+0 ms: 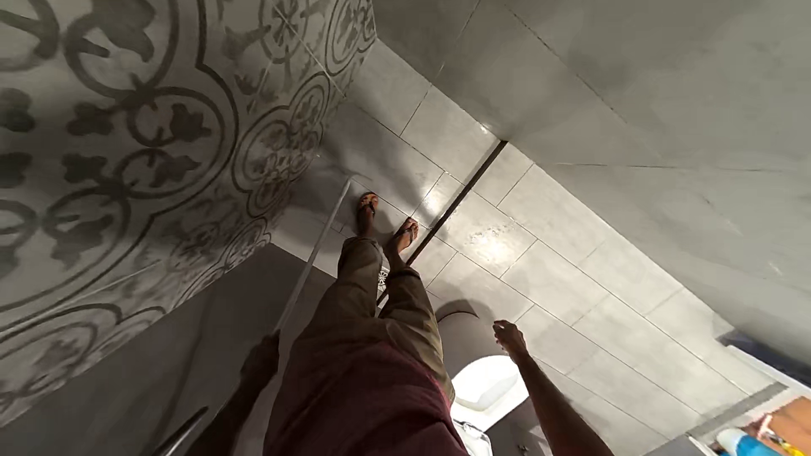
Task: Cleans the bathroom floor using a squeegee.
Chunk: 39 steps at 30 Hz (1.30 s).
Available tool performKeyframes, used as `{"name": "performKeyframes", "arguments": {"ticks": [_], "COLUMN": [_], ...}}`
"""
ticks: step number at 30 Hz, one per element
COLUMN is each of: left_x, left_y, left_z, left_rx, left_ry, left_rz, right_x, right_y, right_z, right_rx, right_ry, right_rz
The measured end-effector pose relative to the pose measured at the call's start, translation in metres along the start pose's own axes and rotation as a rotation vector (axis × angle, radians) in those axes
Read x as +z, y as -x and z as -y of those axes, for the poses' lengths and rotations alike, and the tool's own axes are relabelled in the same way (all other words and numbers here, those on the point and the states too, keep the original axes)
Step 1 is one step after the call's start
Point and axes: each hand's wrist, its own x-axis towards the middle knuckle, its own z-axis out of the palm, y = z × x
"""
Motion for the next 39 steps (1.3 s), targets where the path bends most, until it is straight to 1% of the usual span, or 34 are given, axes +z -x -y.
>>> {"name": "performKeyframes", "arguments": {"ticks": [1, 3, 4, 6, 7, 8, 9, 11, 12, 14, 15, 16, 17, 18, 19, 21, 24, 27, 29, 31, 34, 37, 39], "left_x": [0.013, 0.03, 0.031, 0.011, -0.009, -0.037, -0.07, -0.136, -0.162, -0.199, -0.214, -0.223, -0.226, -0.22, -0.203, -0.156, -0.085, -0.016, 0.029, 0.071, 0.135, 0.195, 0.241], "left_y": [0.006, 0.017, 0.019, 0.011, 0.007, 0.0, -0.009, -0.041, -0.061, -0.104, -0.122, -0.137, -0.145, -0.148, -0.147, -0.136, -0.103, -0.066, -0.046, -0.031, -0.004, 0.026, 0.055], "left_z": [0.017, 0.044, 0.05, 0.042, 0.026, 0.001, -0.033, -0.11, -0.146, -0.203, -0.223, -0.234, -0.233, -0.223, -0.202, -0.147, -0.073, -0.017, 0.01, 0.019, 0.007, -0.028, -0.054], "left_rx": [-0.011, 0.003, 0.017, 0.072, 0.1, 0.12, 0.138, 0.217, 0.263, 0.321, 0.331, 0.331, 0.322, 0.305, 0.281, 0.223, 0.063, -0.087, -0.144, -0.194, -0.258, -0.268, -0.327], "left_ry": [0.011, 0.053, 0.086, 0.141, 0.152, 0.149, 0.135, 0.126, 0.126, 0.133, 0.117, 0.099, 0.084, 0.084, 0.1, 0.133, 0.167, 0.244, 0.303, 0.364, 0.459, 0.591, 0.703], "left_rz": [-0.007, -0.065, -0.121, -0.226, -0.242, -0.227, -0.199, -0.201, -0.223, -0.305, -0.344, -0.36, -0.356, -0.329, -0.293, -0.218, -0.091, 0.005, 0.046, 0.084, 0.162, 0.22, 0.25], "right_x": [0.0, 0.006, 0.011, 0.02, 0.025, 0.029, 0.033, 0.034, 0.034, 0.03, 0.026, 0.021, 0.016, 0.011, 0.01, 0.006, -0.001, -0.009, -0.014, -0.019, -0.026, -0.033, -0.04], "right_y": [0.001, 0.006, 0.009, 0.019, 0.026, 0.032, 0.04, 0.054, 0.061, 0.07, 0.071, 0.07, 0.066, 0.06, 0.055, 0.042, 0.034, 0.036, 0.034, 0.029, 0.025, 0.028, 0.035], "right_z": [0.004, 0.031, 0.053, 0.111, 0.138, 0.165, 0.191, 0.241, 0.259, 0.282, 0.289, 0.291, 0.29, 0.284, 0.271, 0.248, 0.223, 0.224, 0.237, 0.256, 0.281, 0.3, 0.297], "right_rx": [-0.001, -0.086, -0.147, -0.272, -0.341, -0.41, -0.47, -0.568, -0.601, -0.643, -0.656, -0.658, -0.65, -0.631, -0.596, -0.508, -0.421, -0.418, -0.442, -0.495, -0.579, -0.635, -0.641], "right_ry": [0.021, -0.022, -0.084, -0.187, -0.2, -0.19, -0.184, -0.194, -0.221, -0.266, -0.274, -0.276, -0.277, -0.279, -0.269, -0.219, -0.124, -0.03, 0.021, 0.086, 0.164, 0.152, 0.192], "right_rz": [0.001, -0.005, -0.007, -0.009, -0.012, -0.023, -0.04, -0.054, -0.03, 0.049, 0.078, 0.09, 0.09, 0.075, 0.056, 0.021, 0.01, 0.035, 0.059, 0.065, 0.096, 0.112, 0.125]}}
